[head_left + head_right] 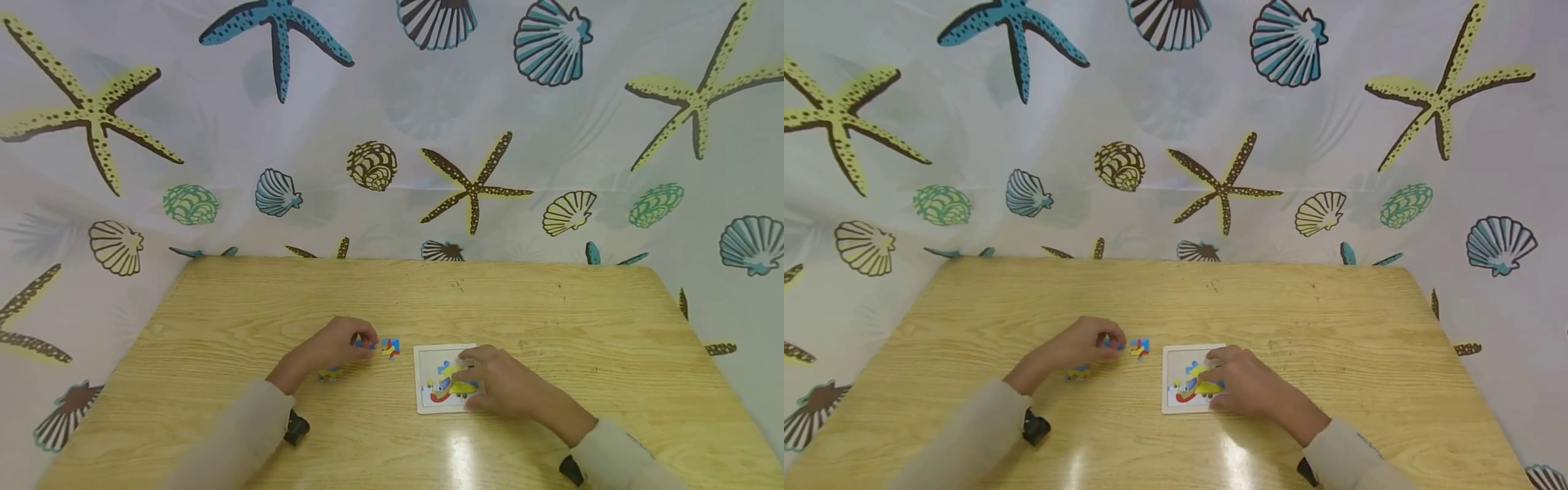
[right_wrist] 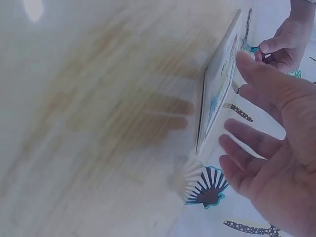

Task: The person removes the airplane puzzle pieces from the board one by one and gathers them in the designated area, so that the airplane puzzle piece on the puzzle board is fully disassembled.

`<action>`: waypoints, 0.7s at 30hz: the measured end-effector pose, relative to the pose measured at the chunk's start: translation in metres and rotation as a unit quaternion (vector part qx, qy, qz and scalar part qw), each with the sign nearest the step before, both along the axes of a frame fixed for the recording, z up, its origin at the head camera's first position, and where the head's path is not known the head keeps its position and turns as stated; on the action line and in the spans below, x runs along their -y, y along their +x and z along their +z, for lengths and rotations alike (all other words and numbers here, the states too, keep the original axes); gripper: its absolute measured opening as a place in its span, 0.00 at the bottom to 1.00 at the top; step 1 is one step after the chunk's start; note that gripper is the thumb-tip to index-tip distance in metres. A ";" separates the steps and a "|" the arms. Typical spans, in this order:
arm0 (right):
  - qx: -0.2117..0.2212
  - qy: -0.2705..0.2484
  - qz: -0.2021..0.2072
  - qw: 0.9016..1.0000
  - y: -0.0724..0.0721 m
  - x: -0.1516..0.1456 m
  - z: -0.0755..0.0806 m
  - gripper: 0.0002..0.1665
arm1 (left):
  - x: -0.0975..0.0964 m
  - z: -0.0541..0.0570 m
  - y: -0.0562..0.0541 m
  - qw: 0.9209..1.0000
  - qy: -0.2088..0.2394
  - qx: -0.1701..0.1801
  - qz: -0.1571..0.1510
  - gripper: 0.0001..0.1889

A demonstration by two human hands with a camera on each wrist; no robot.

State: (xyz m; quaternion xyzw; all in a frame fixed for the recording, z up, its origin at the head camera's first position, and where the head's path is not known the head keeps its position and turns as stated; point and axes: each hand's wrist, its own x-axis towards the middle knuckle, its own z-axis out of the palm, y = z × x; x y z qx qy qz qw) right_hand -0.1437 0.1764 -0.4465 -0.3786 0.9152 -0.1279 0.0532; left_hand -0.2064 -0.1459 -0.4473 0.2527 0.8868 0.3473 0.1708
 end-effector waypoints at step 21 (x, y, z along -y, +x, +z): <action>0.021 0.058 -0.038 0.997 -0.003 -0.015 -0.002 0.35 | -0.068 -0.004 0.005 0.998 -0.046 -0.036 -0.037 0.15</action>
